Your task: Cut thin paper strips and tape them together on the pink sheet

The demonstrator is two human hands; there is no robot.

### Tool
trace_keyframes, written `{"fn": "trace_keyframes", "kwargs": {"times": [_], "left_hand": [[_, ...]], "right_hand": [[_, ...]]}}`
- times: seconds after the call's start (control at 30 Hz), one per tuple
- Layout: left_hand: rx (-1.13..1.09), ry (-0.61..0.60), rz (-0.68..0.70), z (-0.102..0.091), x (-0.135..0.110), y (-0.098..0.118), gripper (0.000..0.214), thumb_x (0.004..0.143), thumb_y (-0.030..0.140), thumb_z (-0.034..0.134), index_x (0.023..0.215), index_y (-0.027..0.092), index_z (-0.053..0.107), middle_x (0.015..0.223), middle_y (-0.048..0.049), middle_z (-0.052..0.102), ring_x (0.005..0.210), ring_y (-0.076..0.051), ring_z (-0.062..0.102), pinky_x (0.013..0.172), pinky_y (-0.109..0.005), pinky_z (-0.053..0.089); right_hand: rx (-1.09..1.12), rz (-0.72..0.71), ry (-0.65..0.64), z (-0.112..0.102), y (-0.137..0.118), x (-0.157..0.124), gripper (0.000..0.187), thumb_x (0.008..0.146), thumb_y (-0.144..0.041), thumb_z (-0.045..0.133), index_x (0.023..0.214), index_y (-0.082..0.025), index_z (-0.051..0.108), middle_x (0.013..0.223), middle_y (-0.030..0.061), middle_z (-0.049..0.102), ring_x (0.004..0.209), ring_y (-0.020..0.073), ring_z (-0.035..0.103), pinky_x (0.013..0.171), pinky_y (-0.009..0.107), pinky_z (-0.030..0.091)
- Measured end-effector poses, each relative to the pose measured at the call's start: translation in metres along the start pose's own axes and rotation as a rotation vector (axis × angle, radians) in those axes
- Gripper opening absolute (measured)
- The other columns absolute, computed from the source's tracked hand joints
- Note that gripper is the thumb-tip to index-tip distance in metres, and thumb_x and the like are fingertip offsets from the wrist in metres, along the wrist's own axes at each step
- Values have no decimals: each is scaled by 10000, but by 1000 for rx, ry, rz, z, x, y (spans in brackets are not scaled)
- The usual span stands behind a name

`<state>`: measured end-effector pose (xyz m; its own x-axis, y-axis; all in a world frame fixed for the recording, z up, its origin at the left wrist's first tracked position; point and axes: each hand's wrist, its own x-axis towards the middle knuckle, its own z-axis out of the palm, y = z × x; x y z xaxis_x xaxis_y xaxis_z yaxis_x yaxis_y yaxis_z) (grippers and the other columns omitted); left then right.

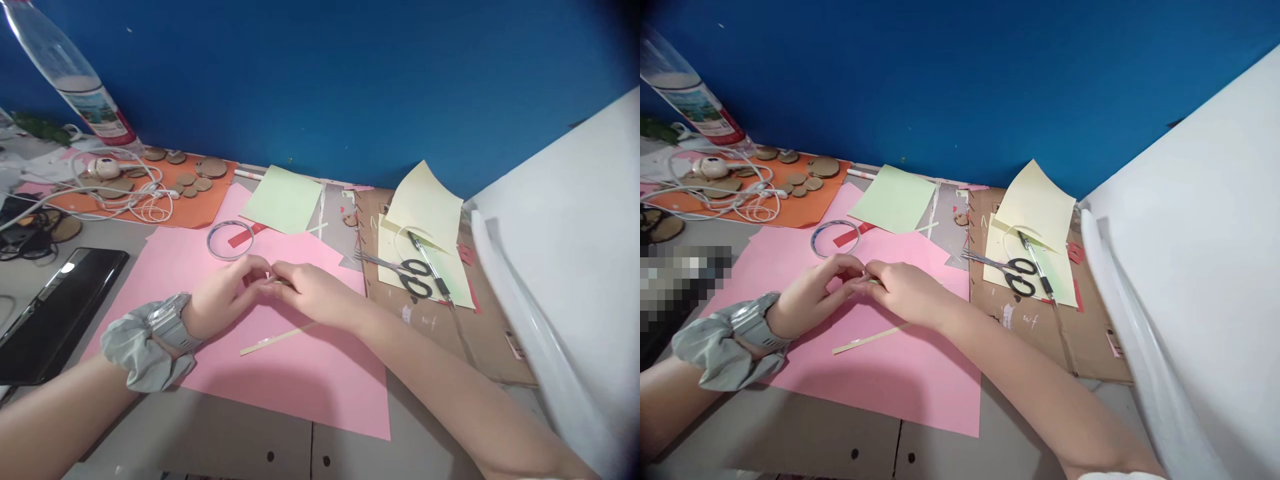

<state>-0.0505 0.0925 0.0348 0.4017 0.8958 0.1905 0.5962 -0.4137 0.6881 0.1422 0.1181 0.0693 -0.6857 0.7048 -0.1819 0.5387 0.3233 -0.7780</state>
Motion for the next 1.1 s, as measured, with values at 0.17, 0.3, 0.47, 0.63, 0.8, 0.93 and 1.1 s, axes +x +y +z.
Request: {"fn": "trace_keyframes", "kwargs": {"times": [0.17,0.3,0.47,0.63,0.8,0.93,1.1], "left_hand": [[-74,-114,-4,-4,2,-3,202,918,298,414,1093,197,421,828,1,596,721,-131,565,665,-260,436],[71,-321,7,-15,3,-2,340,926,472,356,915,177,525,741,-3,568,648,-145,512,637,-285,369],[15,-488,-9,-23,4,0,480,710,586,651,977,202,543,838,7,564,740,-155,515,678,-263,381],[-54,-505,12,-15,4,5,507,679,557,701,1007,205,540,901,2,565,777,-156,508,718,-268,382],[76,-502,104,-7,3,5,558,670,620,672,1033,218,539,954,-13,559,884,-207,493,810,-325,327],[49,-505,134,-7,1,3,517,691,613,660,1003,221,533,977,-10,547,907,-205,483,822,-316,313],[46,-536,148,-10,1,4,558,660,636,674,995,214,531,1008,-15,543,956,-214,476,838,-314,313]], "right_hand": [[162,-66,-72,-3,6,-8,232,960,-299,392,901,-200,594,950,10,675,864,145,600,747,256,396],[58,-18,-130,-2,6,-19,238,948,-298,418,894,-206,631,867,1,677,760,135,587,653,245,380],[-85,27,-109,-2,14,-28,210,930,-287,455,865,-207,638,849,4,675,743,131,575,626,243,357],[-156,92,-50,-16,21,-39,221,924,-229,436,859,-231,646,872,-4,678,804,145,580,648,255,358],[-52,105,-19,-11,5,-46,223,905,-182,441,865,-254,648,879,-29,667,791,124,581,657,243,368],[114,124,-62,8,-11,-42,173,898,-182,447,849,-247,600,799,-53,662,736,115,588,640,235,371],[143,125,-78,26,-12,-36,152,898,-181,441,839,-231,572,807,-43,657,726,119,578,638,236,362]]}}
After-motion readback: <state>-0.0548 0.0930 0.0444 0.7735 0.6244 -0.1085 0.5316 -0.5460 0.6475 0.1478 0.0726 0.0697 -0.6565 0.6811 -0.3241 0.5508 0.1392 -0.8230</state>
